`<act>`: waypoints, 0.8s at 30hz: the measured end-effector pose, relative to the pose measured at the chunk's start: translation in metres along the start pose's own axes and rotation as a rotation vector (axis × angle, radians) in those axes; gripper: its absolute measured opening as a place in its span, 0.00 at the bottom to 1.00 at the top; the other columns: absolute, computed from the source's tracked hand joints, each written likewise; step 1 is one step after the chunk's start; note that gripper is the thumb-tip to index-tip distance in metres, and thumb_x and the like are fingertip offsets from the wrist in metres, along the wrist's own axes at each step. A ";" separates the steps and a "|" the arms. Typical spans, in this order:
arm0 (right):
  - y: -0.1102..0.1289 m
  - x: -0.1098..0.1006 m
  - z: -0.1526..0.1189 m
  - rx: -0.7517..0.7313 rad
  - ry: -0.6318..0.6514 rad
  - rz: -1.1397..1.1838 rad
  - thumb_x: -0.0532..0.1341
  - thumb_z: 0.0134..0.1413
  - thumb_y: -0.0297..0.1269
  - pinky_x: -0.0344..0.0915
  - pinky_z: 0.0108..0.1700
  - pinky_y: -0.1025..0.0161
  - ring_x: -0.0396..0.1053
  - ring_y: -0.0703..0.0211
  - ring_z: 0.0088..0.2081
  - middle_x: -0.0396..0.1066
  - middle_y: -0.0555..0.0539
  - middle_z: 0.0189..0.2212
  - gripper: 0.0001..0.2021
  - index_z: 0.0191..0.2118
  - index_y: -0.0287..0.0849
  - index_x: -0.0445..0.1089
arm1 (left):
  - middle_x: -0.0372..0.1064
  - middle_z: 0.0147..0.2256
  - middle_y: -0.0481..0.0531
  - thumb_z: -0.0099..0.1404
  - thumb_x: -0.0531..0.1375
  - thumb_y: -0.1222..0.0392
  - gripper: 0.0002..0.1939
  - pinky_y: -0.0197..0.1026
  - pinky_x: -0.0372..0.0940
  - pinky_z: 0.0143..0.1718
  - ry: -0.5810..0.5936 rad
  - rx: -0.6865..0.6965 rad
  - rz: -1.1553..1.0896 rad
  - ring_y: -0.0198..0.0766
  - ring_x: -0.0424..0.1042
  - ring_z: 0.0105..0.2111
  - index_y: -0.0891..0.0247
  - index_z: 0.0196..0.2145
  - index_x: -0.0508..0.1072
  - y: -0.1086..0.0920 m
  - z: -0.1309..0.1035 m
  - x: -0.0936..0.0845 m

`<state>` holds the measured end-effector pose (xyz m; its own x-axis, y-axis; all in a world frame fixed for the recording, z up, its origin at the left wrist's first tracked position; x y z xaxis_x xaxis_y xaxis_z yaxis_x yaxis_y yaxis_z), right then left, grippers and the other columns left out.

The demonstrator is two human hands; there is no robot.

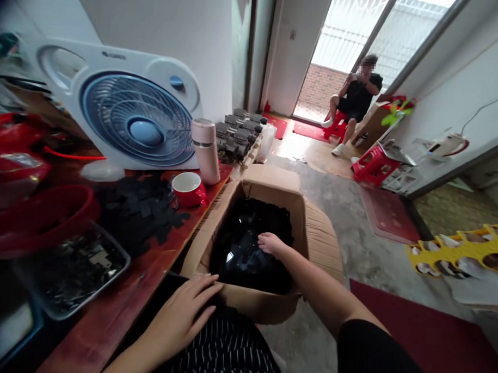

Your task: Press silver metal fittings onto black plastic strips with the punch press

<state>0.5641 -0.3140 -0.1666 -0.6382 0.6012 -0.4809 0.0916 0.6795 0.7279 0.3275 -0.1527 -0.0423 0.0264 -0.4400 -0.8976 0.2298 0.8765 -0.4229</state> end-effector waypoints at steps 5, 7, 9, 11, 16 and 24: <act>0.025 0.012 0.061 -0.079 -0.110 -0.203 0.47 0.62 0.37 0.69 0.43 0.58 0.72 0.56 0.41 0.71 0.38 0.42 0.18 0.55 0.40 0.58 | 0.61 0.56 0.50 0.62 0.57 0.59 0.27 0.54 0.62 0.53 0.104 0.006 0.015 0.45 0.62 0.54 0.51 0.58 0.58 0.008 0.020 0.028; 0.040 0.010 0.079 -0.144 -0.159 -0.340 0.49 0.60 0.37 0.64 0.50 0.54 0.66 0.51 0.50 0.65 0.37 0.50 0.21 0.59 0.40 0.54 | 0.63 0.55 0.49 0.61 0.57 0.58 0.28 0.55 0.62 0.52 0.131 -0.004 0.021 0.45 0.64 0.53 0.50 0.59 0.57 0.012 0.022 0.037; 0.055 0.008 0.094 -0.239 -0.167 -0.492 0.53 0.57 0.36 0.55 0.57 0.51 0.55 0.48 0.58 0.56 0.39 0.58 0.25 0.60 0.42 0.51 | 0.65 0.53 0.48 0.61 0.58 0.57 0.28 0.55 0.63 0.51 0.134 -0.005 0.037 0.45 0.66 0.50 0.49 0.58 0.57 0.014 0.022 0.041; 0.068 0.007 0.109 -0.345 -0.117 -0.647 0.59 0.52 0.34 0.47 0.61 0.52 0.45 0.48 0.62 0.48 0.43 0.63 0.30 0.61 0.46 0.51 | 0.67 0.51 0.48 0.60 0.59 0.56 0.28 0.53 0.65 0.49 0.119 0.015 0.060 0.44 0.67 0.48 0.50 0.57 0.59 0.016 0.023 0.042; 0.091 0.009 0.153 -0.479 0.077 -0.988 0.72 0.34 0.36 0.47 0.60 0.52 0.49 0.43 0.60 0.52 0.39 0.60 0.41 0.58 0.43 0.57 | 0.69 0.49 0.47 0.56 0.62 0.55 0.29 0.46 0.66 0.45 0.046 0.108 0.113 0.42 0.70 0.45 0.53 0.55 0.62 0.014 0.026 0.038; 0.103 0.029 0.188 -0.488 0.177 -1.246 0.75 0.23 0.43 0.54 0.55 0.47 0.58 0.33 0.53 0.65 0.30 0.47 0.36 0.45 0.33 0.70 | 0.70 0.47 0.47 0.56 0.62 0.53 0.27 0.40 0.62 0.47 -0.025 0.131 0.107 0.38 0.68 0.44 0.54 0.54 0.64 0.016 0.025 0.043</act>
<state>0.6987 -0.1472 -0.1977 -0.1897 -0.3881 -0.9019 -0.8717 0.4892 -0.0272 0.3573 -0.1621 -0.0847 0.0811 -0.3518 -0.9326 0.3490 0.8864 -0.3041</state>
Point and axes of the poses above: each hand's wrist, its own z-axis towards the middle knuckle, its own x-axis out of the palm, y = z × x, the point moved 6 cm from there along z, towards the middle knuckle
